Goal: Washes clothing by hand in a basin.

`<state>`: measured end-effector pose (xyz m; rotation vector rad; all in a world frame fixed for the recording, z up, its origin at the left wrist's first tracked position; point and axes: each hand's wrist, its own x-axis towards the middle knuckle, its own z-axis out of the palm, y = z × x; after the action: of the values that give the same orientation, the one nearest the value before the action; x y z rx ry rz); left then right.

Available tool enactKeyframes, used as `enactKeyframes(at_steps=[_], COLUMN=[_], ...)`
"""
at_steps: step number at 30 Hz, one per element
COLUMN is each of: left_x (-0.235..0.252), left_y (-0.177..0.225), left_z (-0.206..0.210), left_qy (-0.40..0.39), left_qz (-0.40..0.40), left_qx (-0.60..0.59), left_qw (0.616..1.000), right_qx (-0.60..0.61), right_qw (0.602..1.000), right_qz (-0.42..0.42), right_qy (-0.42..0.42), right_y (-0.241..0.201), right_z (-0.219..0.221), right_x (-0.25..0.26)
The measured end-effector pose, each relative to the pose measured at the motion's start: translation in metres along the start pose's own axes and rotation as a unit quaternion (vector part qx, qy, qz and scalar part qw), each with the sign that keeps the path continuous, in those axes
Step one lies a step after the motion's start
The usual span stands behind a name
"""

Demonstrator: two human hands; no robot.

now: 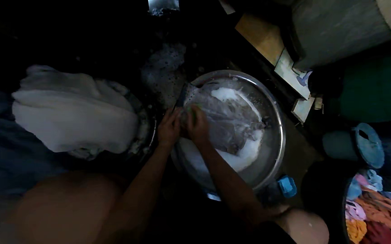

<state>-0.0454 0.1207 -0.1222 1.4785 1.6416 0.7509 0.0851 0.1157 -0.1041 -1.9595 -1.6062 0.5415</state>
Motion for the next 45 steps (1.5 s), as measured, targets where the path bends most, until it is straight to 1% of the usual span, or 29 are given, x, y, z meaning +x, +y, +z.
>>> enactKeyframes(at_steps=[1, 2, 3, 6, 7, 8, 9, 10, 11, 13, 14, 16, 18, 21, 23, 25, 26, 28, 29, 31, 32, 34, 36, 37, 38, 40, 42, 43, 45], left_x=[0.002, 0.006, 0.006, 0.006, 0.008, 0.005, 0.002, 0.001, 0.001, 0.004, 0.003, 0.004, 0.004, 0.005, 0.005, 0.006, 0.006, 0.007, 0.008, 0.009, 0.008, 0.006, 0.009, 0.009, 0.008, 0.005, 0.003, 0.001, 0.003], left_y=[0.003, 0.004, 0.003, 0.001, 0.003, 0.003, 0.002, 0.001, -0.001, -0.003, -0.002, 0.001, -0.002, -0.006, -0.008, -0.005, -0.004, 0.0, 0.0, -0.003, -0.003, -0.002, -0.002, -0.004, -0.008, -0.013, -0.006, -0.002, 0.003], left_z=[-0.002, -0.005, -0.007, -0.006, -0.005, -0.004, -0.003, -0.003, -0.002, -0.001, -0.003, -0.009, -0.008, -0.001, 0.0, -0.002, -0.003, -0.003, -0.003, -0.001, 0.0, 0.0, 0.001, 0.002, 0.003, 0.003, -0.004, -0.007, -0.011], left_qy=[-0.009, -0.019, -0.027, -0.024, -0.019, -0.017, -0.015, -0.012, -0.007, 0.0, -0.005, -0.025, -0.031, -0.003, 0.007, -0.004, -0.004, -0.006, 0.002, 0.021, 0.025, 0.02, 0.025, 0.033, 0.04, 0.043, -0.001, -0.025, -0.044], left_qz=[-0.002, -0.005, -0.005, 0.0, 0.001, 0.003, 0.004, 0.009, 0.016, 0.026, 0.026, 0.016, 0.017, 0.039, 0.039, 0.025, 0.021, 0.008, 0.011, 0.026, 0.03, 0.021, 0.018, 0.025, 0.035, 0.059, 0.033, 0.005, -0.019], left_qx=[0.001, 0.004, 0.012, 0.016, 0.013, 0.016, 0.02, 0.023, 0.021, 0.015, 0.011, 0.009, 0.019, 0.011, 0.008, 0.006, 0.002, -0.012, -0.024, -0.036, -0.037, -0.046, -0.056, -0.059, -0.064, -0.082, -0.088, -0.056, 0.026], left_qw=[1.0, 1.0, 1.0, 1.0, 1.0, 1.0, 1.0, 1.0, 1.0, 1.0, 1.0, 1.0, 0.999, 0.999, 0.999, 1.0, 1.0, 1.0, 1.0, 0.999, 0.999, 0.999, 0.998, 0.997, 0.997, 0.994, 0.996, 0.998, 0.999], right_qx=[0.033, 0.044, 0.033, -0.093, -0.134, -0.156, -0.157, -0.144, -0.117, -0.048, -0.019, 0.007, -0.044, -0.145, -0.129, -0.108, -0.13, -0.206, -0.23, -0.246, -0.223, -0.079, 0.15, 0.232, 0.269, 0.229, 0.142, 0.097, 0.006], right_qw=[0.999, 0.999, 0.999, 0.989, 0.98, 0.972, 0.97, 0.975, 0.985, 0.999, 0.998, 0.997, 0.999, 0.97, 0.948, 0.925, 0.901, 0.833, 0.801, 0.772, 0.773, 0.812, 0.858, 0.867, 0.882, 0.928, 0.966, 0.972, 0.982], right_qz=[-0.011, -0.01, -0.006, 0.108, 0.141, 0.166, 0.174, 0.153, 0.114, -0.014, -0.056, -0.067, 0.004, 0.185, 0.282, 0.362, 0.404, 0.443, 0.424, 0.33, 0.295, 0.282, 0.291, 0.271, 0.244, 0.209, 0.151, 0.138, 0.148], right_qy=[0.013, 0.006, -0.001, -0.046, -0.053, -0.064, -0.072, -0.066, -0.054, 0.008, 0.025, 0.026, 0.004, -0.068, -0.071, -0.049, -0.083, -0.26, -0.355, -0.484, -0.515, -0.505, -0.395, -0.349, -0.299, -0.207, -0.157, -0.162, -0.119], right_y=[-0.021, -0.025, -0.011, 0.089, 0.11, 0.114, 0.103, 0.081, 0.052, 0.0, -0.015, -0.012, 0.043, 0.123, 0.144, 0.148, 0.146, 0.147, 0.143, 0.118, 0.102, 0.077, 0.056, 0.039, 0.014, -0.036, -0.052, -0.043, 0.009], right_z=[0.013, 0.012, 0.004, -0.056, -0.075, -0.086, -0.086, -0.074, -0.055, -0.008, 0.01, 0.013, -0.014, -0.09, -0.13, -0.157, -0.166, -0.166, -0.153, -0.113, -0.094, -0.075, -0.07, -0.072, -0.077, -0.073, -0.048, -0.037, -0.034], right_x=[0.013, 0.016, 0.006, -0.059, -0.071, -0.076, -0.071, -0.059, -0.042, -0.01, 0.0, 0.001, -0.036, -0.086, -0.099, -0.1, -0.1, -0.1, -0.101, -0.106, -0.107, -0.101, -0.084, -0.07, -0.055, -0.021, 0.001, 0.001, -0.027])
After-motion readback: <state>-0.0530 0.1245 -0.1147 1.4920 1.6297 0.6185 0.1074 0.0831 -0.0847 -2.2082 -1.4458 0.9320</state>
